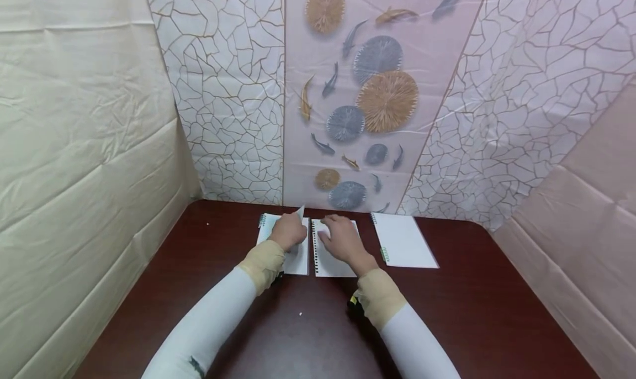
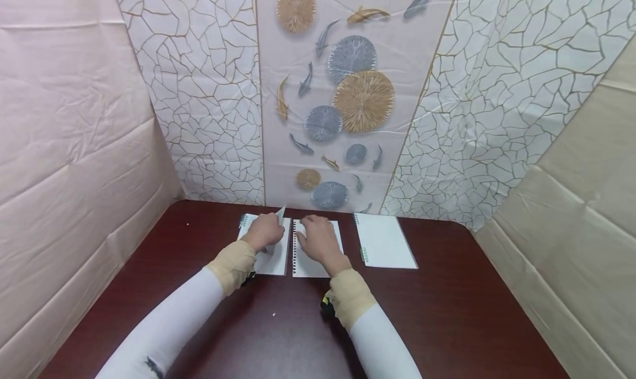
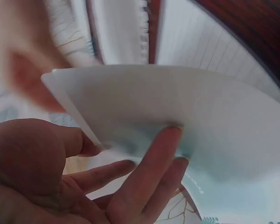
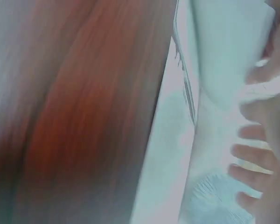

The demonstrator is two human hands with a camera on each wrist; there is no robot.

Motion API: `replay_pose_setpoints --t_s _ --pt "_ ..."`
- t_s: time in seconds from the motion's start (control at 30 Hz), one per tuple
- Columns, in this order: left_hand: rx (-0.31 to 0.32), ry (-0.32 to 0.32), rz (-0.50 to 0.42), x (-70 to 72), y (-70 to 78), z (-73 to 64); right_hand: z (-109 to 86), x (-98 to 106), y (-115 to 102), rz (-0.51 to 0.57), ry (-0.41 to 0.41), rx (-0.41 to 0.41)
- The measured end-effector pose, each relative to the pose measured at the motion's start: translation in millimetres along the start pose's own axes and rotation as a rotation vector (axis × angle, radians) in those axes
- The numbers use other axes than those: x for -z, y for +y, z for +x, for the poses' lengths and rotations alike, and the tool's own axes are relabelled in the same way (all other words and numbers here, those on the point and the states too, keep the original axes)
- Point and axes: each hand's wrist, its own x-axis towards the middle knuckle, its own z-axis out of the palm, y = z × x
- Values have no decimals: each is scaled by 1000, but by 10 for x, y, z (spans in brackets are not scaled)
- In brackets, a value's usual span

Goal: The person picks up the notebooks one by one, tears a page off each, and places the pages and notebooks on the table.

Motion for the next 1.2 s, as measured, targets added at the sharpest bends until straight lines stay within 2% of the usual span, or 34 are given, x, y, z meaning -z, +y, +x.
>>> replay_pose_setpoints --t_s 0.07,0.13,0.27,0.33,0.4,0.47,0.6,0.73,0.83,0.97,1.03,1.2 --pt "-19 17 76 -67 16 -3 -21 79 42 -57 126 10" --pt "-34 31 155 -112 57 -31 -33 175 58 -76 209 9" --pt "-48 40 333 -184 120 -105 -44 360 52 -69 264 -5" --pt "-39 25 386 -207 123 -129 -62 441 55 -56 275 -7" --pt "-24 -4 377 -200 113 -153 -99 518 75 -34 297 0" --pt "-9 -23 320 -149 91 -170 -147 599 109 -22 322 9" --pt "-3 22 171 51 6 -178 -245 774 181 -13 358 13" --pt "-83 118 75 272 -123 -214 -344 914 251 -25 342 -28" --pt "-180 209 27 380 -245 -248 -407 955 317 -45 323 -66" --pt "-270 354 47 452 -415 -311 -450 926 399 -68 310 -85" --pt "-279 387 86 476 -480 -366 -459 904 422 -74 289 -101" --pt "-230 355 160 507 -576 -489 -470 875 458 -118 196 -173"
